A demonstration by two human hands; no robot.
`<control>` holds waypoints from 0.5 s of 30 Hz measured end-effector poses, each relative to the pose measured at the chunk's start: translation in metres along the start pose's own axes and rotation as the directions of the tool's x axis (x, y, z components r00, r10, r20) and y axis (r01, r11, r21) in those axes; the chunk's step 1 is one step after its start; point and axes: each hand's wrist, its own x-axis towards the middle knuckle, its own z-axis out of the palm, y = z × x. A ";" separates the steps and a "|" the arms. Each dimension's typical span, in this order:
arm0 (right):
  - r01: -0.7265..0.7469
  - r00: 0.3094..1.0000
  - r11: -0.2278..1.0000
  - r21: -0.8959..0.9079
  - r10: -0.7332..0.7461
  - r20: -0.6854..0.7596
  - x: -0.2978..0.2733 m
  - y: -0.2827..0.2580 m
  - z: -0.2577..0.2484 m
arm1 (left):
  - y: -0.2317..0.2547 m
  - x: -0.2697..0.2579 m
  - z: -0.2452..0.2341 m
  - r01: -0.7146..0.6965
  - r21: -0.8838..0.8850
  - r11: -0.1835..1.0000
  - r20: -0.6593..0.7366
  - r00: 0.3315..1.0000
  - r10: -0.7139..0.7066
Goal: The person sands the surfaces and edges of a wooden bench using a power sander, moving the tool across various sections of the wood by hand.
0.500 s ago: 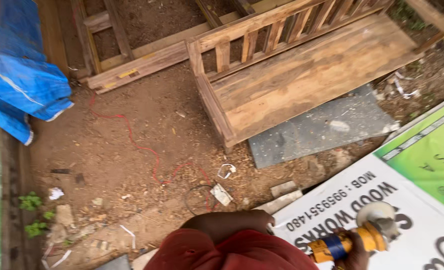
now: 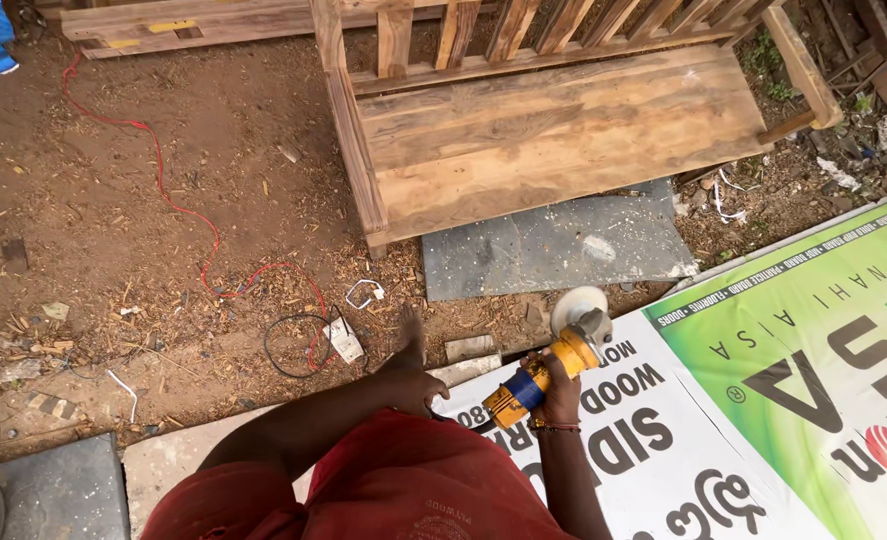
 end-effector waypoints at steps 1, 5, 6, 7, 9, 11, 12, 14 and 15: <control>-0.010 1.000 1.000 -0.028 0.010 0.018 0.010 0.002 0.007 | 0.000 0.001 -0.002 -0.030 -0.039 0.999 -0.012 0.999 0.029; -0.086 0.995 0.985 -0.153 0.092 0.035 0.057 0.008 0.028 | -0.005 0.039 -0.032 -0.026 -0.385 0.923 -0.018 1.000 0.021; -0.095 0.994 0.976 -0.194 0.104 0.035 0.071 0.009 0.032 | -0.007 0.049 -0.042 -0.061 -0.446 0.893 -0.063 0.997 0.037; -0.103 0.993 0.966 -0.239 0.115 0.036 0.088 0.010 0.036 | -0.008 0.060 -0.051 -0.100 -0.506 0.857 -0.109 0.993 0.052; -0.116 0.991 0.955 -0.274 0.130 0.033 0.128 0.012 0.046 | -0.009 0.084 -0.076 -0.231 -0.602 0.765 -0.226 0.967 0.114; -0.106 0.991 0.938 -0.331 0.127 0.042 0.169 0.013 0.050 | -0.007 0.112 -0.107 -0.403 -0.660 0.634 -0.368 0.909 0.195; -0.086 0.992 0.925 -0.369 0.114 0.055 0.190 0.010 0.051 | -0.001 0.123 -0.116 -0.483 -0.602 0.636 -0.449 0.863 0.230; -0.040 0.991 0.902 -0.429 0.092 0.101 0.240 0.020 0.073 | 0.005 0.130 -0.144 -0.617 -0.452 0.644 -0.596 0.746 0.296; -0.031 0.989 0.882 -0.470 0.094 0.111 0.258 0.022 0.081 | 0.013 0.132 -0.152 -0.556 -0.498 0.665 -0.599 0.775 0.200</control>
